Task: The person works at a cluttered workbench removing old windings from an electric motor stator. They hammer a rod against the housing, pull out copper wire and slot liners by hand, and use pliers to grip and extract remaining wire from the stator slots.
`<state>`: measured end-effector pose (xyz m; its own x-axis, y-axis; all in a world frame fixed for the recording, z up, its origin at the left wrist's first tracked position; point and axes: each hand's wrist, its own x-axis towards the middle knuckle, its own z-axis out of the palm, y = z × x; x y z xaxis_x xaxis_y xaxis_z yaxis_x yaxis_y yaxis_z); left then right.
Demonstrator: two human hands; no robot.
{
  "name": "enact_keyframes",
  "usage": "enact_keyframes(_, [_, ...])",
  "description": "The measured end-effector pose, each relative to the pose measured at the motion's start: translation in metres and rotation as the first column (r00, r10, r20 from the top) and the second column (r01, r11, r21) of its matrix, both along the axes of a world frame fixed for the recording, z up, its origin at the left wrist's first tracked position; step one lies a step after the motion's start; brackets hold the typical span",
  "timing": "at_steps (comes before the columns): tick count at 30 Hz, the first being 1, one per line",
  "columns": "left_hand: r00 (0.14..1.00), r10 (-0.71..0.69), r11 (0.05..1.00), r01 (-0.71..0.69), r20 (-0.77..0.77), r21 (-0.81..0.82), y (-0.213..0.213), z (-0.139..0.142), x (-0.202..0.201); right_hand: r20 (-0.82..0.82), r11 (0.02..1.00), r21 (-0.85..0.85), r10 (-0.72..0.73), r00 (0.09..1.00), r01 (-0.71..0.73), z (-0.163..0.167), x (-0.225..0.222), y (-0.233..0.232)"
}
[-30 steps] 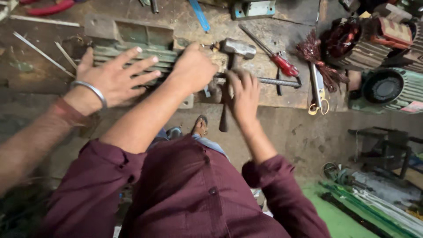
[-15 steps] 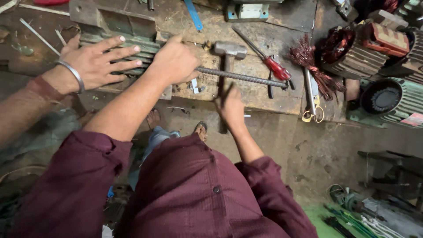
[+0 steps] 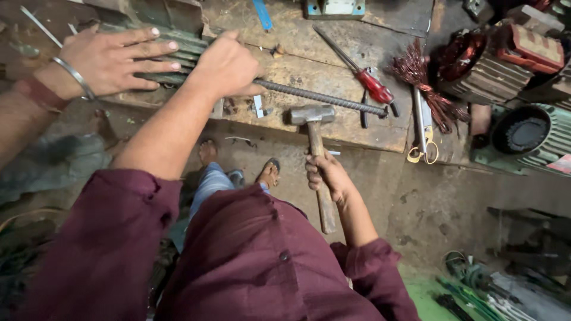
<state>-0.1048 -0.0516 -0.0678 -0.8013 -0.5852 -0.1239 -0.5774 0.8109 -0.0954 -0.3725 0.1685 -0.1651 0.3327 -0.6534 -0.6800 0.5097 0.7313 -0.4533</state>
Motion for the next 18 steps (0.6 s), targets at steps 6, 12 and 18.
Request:
enact_keyframes(6, [0.993, 0.011, 0.999, -0.014, 0.119, 0.03, -0.014, -0.013, -0.002, -0.566, 0.99, 0.047, -0.081, 0.821, 0.13, 0.056, -0.069, 0.091])
enact_keyframes(12, [0.993, -0.004, 0.999, -0.002, 0.115, 0.052, -0.018, -0.025, -0.002, -0.65, 0.696, -0.3, -0.65, 0.395, 0.652, 0.147, -0.258, 0.279])
enact_keyframes(18, [0.993, 0.003, 0.998, -0.01, 0.117, 0.066, -0.016, -0.024, -0.002, -0.571, 0.326, -0.582, -0.816, -0.089, 0.745, 0.215, -0.315, 0.252])
